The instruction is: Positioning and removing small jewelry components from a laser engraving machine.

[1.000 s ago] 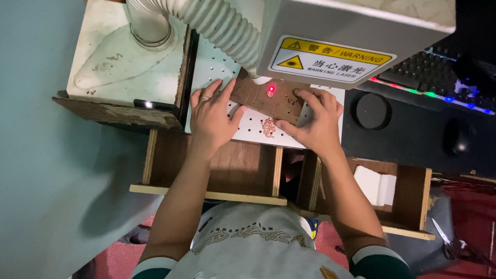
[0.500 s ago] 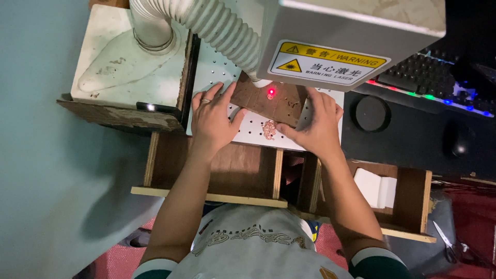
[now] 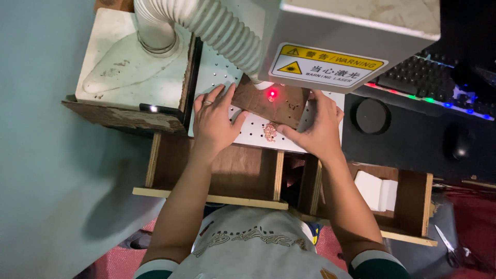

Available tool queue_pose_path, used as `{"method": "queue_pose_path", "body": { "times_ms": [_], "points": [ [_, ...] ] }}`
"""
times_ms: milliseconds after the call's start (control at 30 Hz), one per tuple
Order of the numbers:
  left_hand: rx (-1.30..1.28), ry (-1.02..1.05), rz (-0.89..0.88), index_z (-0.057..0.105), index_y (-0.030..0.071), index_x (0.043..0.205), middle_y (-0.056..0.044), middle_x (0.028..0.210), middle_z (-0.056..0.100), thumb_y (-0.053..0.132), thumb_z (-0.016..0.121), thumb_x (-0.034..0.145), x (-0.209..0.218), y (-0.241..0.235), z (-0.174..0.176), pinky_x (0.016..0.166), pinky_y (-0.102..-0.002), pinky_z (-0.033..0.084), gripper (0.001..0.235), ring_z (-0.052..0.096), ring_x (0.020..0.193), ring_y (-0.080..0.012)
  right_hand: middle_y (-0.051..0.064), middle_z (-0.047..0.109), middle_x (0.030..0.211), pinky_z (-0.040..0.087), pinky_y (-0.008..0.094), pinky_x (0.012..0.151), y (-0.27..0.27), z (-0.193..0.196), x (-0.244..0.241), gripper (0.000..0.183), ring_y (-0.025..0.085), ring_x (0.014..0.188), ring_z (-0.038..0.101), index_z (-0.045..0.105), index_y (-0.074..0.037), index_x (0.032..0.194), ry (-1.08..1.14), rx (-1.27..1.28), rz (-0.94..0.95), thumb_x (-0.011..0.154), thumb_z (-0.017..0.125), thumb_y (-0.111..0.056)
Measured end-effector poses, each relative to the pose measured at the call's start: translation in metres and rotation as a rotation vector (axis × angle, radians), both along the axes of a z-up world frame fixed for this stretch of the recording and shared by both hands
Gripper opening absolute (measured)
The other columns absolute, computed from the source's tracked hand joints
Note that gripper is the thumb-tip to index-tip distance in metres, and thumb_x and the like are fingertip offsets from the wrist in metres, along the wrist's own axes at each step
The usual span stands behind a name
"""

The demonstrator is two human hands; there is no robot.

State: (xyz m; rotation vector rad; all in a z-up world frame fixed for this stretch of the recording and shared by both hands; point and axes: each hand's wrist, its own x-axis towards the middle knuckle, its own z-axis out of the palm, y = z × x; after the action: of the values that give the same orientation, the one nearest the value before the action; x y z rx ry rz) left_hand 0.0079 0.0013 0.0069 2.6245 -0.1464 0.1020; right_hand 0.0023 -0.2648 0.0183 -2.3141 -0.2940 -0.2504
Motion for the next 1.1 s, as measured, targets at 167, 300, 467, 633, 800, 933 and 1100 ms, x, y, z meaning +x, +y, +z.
{"method": "queue_pose_path", "body": {
  "times_ms": [167,300,467,633,800,933,1100],
  "points": [
    [0.014,0.017,-0.001,0.046,0.014,0.155,-0.013,0.127,0.073,0.05,0.065,0.095,0.003,0.001,-0.005,0.119,-0.048,0.018,0.073,0.041,0.149,-0.0206,0.019,0.056,0.13,0.018,0.071,0.109,0.001,0.003,-0.001,0.116,0.041,0.13,0.047,0.038,-0.004,0.154,-0.001,0.013,0.011,0.067,0.089,-0.06],
    [0.028,0.029,-0.009,0.044,0.014,0.156,-0.014,0.133,0.07,0.051,0.063,0.095,0.003,0.001,-0.006,0.119,-0.047,0.018,0.074,0.04,0.15,-0.0199,0.021,0.056,0.13,0.019,0.071,0.11,0.003,0.005,-0.003,0.114,0.042,0.129,0.048,0.04,-0.002,0.152,-0.009,-0.005,0.004,0.068,0.09,-0.061],
    [0.015,0.05,-0.011,0.043,0.014,0.157,-0.014,0.137,0.068,0.05,0.063,0.095,0.002,0.002,-0.002,0.12,-0.047,0.016,0.074,0.039,0.15,-0.0204,0.021,0.057,0.13,0.019,0.071,0.109,0.001,0.002,-0.003,0.113,0.042,0.13,0.048,0.04,-0.002,0.15,-0.009,0.001,0.001,0.069,0.089,-0.062],
    [0.024,0.03,-0.015,0.046,0.011,0.155,-0.014,0.138,0.067,0.048,0.063,0.096,0.0,0.0,0.002,0.119,-0.045,0.018,0.072,0.041,0.149,-0.0206,0.018,0.057,0.131,0.02,0.065,0.112,-0.001,-0.003,-0.003,0.114,0.038,0.13,0.049,0.038,-0.004,0.151,-0.015,0.007,-0.012,0.069,0.088,-0.065],
    [0.013,0.0,-0.013,0.047,0.01,0.155,-0.015,0.137,0.068,0.047,0.065,0.095,-0.002,0.0,0.002,0.119,-0.046,0.018,0.072,0.042,0.148,-0.022,0.018,0.058,0.131,0.02,0.06,0.113,0.0,0.001,-0.005,0.112,0.036,0.13,0.05,0.04,-0.005,0.151,-0.01,0.009,-0.027,0.07,0.086,-0.067],
    [0.004,0.019,-0.021,0.046,0.01,0.156,-0.016,0.137,0.068,0.048,0.063,0.096,-0.001,0.0,0.001,0.119,-0.046,0.018,0.073,0.041,0.149,-0.0221,0.018,0.059,0.13,0.02,0.059,0.113,-0.003,-0.004,0.0,0.109,0.036,0.129,0.051,0.041,-0.005,0.15,-0.01,0.031,-0.035,0.071,0.086,-0.066],
    [0.017,0.005,-0.024,0.047,0.009,0.155,-0.016,0.131,0.071,0.048,0.062,0.097,-0.002,0.001,0.002,0.118,-0.047,0.018,0.072,0.042,0.148,-0.0229,0.015,0.058,0.129,0.03,0.059,0.105,-0.008,-0.004,0.009,0.058,0.04,0.127,0.052,0.051,-0.01,0.141,-0.067,0.128,-0.065,0.097,0.073,-0.041]
  ]
}}
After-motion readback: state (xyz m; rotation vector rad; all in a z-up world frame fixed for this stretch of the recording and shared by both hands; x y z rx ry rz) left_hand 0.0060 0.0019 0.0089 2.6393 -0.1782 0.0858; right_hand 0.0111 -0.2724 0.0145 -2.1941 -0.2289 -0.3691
